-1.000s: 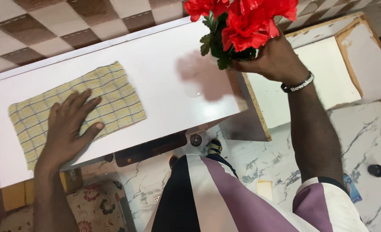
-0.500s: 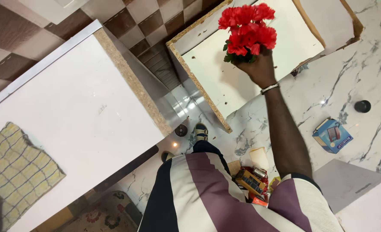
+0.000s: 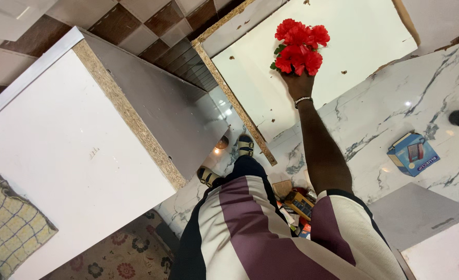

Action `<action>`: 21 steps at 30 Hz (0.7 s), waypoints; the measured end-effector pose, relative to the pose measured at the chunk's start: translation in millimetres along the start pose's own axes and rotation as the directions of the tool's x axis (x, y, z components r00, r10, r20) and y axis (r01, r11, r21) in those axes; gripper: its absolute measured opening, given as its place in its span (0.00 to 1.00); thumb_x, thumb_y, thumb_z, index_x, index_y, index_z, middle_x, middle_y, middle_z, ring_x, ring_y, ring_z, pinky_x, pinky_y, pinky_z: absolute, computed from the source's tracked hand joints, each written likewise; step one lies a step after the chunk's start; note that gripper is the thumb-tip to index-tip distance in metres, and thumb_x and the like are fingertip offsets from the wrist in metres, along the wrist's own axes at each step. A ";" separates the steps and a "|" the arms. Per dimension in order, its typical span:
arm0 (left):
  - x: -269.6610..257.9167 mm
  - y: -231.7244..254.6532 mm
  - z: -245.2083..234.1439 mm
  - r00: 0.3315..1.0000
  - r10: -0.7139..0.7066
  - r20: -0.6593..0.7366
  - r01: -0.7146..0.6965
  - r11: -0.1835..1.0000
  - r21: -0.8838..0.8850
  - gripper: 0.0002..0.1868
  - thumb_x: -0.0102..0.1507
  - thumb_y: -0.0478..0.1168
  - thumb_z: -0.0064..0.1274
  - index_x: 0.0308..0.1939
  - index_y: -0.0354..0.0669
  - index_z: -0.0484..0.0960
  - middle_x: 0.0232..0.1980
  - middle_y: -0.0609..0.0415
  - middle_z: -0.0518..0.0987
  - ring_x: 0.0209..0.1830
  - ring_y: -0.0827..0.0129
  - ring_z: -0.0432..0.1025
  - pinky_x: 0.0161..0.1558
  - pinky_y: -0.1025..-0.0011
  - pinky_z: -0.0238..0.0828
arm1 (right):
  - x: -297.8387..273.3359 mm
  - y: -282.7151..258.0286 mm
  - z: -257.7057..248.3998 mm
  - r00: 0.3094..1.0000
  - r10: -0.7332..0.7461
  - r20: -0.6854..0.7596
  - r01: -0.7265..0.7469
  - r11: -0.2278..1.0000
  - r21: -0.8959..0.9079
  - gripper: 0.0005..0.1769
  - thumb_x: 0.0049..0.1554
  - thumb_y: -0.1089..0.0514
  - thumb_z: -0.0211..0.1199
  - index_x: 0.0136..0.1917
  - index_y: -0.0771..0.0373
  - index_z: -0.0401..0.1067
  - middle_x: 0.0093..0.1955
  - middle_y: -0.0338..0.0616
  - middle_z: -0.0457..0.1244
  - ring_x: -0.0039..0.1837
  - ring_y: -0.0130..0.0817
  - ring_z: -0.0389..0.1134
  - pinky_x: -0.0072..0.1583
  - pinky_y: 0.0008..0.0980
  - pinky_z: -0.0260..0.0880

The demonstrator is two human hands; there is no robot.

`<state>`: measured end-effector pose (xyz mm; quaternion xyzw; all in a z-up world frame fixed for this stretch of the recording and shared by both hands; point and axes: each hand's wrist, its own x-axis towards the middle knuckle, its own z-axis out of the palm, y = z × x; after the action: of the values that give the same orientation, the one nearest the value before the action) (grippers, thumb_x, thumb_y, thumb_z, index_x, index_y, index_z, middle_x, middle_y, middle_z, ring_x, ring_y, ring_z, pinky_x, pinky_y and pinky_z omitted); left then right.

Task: The person wipes a small white stool and a white cabinet with a cloth, then places a red flower decoration on top of the cabinet.

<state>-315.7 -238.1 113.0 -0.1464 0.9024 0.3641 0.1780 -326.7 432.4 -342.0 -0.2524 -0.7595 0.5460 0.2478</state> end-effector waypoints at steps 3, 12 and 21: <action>4.0 -4.2 2.1 1.000 0.017 0.000 -0.017 1.000 -0.004 0.33 0.69 0.46 0.35 0.78 0.37 0.57 0.80 0.38 0.56 0.78 0.49 0.55 0.71 0.51 0.54 | -2.2 -6.7 -5.8 0.998 -0.061 0.035 0.068 0.952 -0.298 0.42 0.53 0.54 0.86 0.71 0.66 0.65 0.70 0.50 0.62 0.70 0.45 0.62 0.70 0.44 0.64; 30.6 -25.9 -3.3 0.992 0.126 0.029 -0.126 0.992 -0.011 0.31 0.71 0.41 0.34 0.79 0.34 0.56 0.79 0.36 0.57 0.77 0.47 0.58 0.70 0.52 0.58 | -117.5 -51.7 -46.0 0.954 0.254 -0.159 -0.266 0.962 -0.059 0.50 0.54 0.56 0.75 0.80 0.61 0.49 0.76 0.49 0.53 0.70 0.41 0.61 0.67 0.42 0.65; 59.1 -65.6 -39.8 0.941 0.339 0.016 -0.339 0.937 0.088 0.29 0.73 0.37 0.33 0.79 0.31 0.55 0.78 0.33 0.58 0.75 0.45 0.60 0.69 0.53 0.62 | -212.4 -196.0 -48.9 0.923 0.162 -0.349 -0.214 0.970 -0.118 0.17 0.66 0.57 0.62 0.66 0.63 0.70 0.64 0.44 0.63 0.59 0.32 0.68 0.60 0.32 0.70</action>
<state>-351.2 -319.7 74.7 0.0195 0.9295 0.3485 0.1190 -157.7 273.7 -162.6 -0.4321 -0.7179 0.4560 0.2999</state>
